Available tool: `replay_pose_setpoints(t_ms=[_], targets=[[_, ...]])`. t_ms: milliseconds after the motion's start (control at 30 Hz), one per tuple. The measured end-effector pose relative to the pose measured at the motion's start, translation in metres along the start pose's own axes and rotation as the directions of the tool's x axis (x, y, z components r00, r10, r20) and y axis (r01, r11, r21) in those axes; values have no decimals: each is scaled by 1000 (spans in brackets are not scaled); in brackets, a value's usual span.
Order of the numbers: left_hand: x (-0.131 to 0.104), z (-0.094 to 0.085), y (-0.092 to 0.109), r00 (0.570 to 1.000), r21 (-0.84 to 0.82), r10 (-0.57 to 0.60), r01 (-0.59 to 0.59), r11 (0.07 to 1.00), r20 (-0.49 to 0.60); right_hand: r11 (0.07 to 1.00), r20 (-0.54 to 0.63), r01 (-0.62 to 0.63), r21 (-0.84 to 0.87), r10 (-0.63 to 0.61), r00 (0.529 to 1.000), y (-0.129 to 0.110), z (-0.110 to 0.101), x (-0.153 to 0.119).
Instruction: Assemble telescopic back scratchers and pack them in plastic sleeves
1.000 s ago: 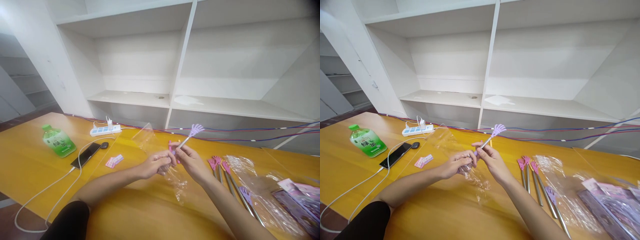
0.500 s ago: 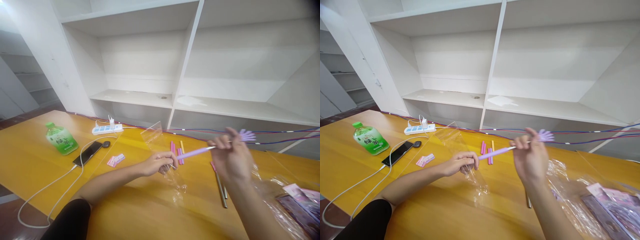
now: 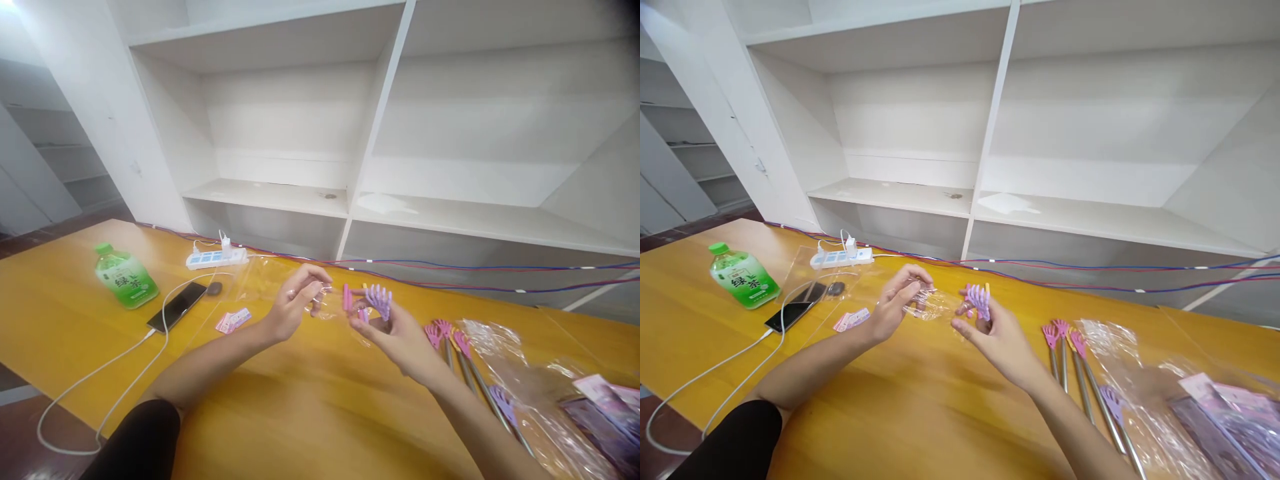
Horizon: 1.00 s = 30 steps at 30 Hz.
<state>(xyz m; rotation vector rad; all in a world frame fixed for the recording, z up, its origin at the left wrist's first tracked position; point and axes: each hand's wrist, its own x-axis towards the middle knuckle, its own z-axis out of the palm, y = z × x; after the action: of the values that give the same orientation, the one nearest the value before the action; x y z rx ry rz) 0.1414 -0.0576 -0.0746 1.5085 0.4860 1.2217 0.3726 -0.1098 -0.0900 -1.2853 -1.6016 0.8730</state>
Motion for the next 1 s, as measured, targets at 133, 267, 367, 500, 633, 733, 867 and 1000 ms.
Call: replay_pose_setpoints(t_ms=[133, 267, 367, 500, 633, 733, 867, 1000], targets=[[-1, 1, -1, 999, 18, 5, -6, 1000, 51, 992, 9, -83, 96, 83, 997, 4, 16, 1], [-4, 6, -6, 992, 20, -40, 38, 999, 116, 988, -29, -59, 143, 64, 998, 5, 21, -2], [-6, 13, -17, 974, 64, -150, 141, 988, 169, 975, -35, -89, 205, 98, 995, 3, 24, -5], [-5, 21, -28, 963, -29, -230, 236, 971, 141, 970, 21, -134, 203, 133, 991, 2, 25, -5], [1, 16, -20, 977, -71, -212, 214, 974, 36, 961, -119, -22, 277, 57, 991, 10, 26, -1], [7, 8, -14, 979, -115, -201, 198, 973, -16, 963, -275, 174, 207, -113, 955, 18, 25, -5], [10, 5, -17, 984, -125, -170, 163, 979, -48, 865, -242, 495, -78, -498, 833, 16, 24, -22], [6, 11, -21, 989, -115, -145, 145, 983, 2, 822, -42, 489, -294, -522, 852, 2, 25, -28]])
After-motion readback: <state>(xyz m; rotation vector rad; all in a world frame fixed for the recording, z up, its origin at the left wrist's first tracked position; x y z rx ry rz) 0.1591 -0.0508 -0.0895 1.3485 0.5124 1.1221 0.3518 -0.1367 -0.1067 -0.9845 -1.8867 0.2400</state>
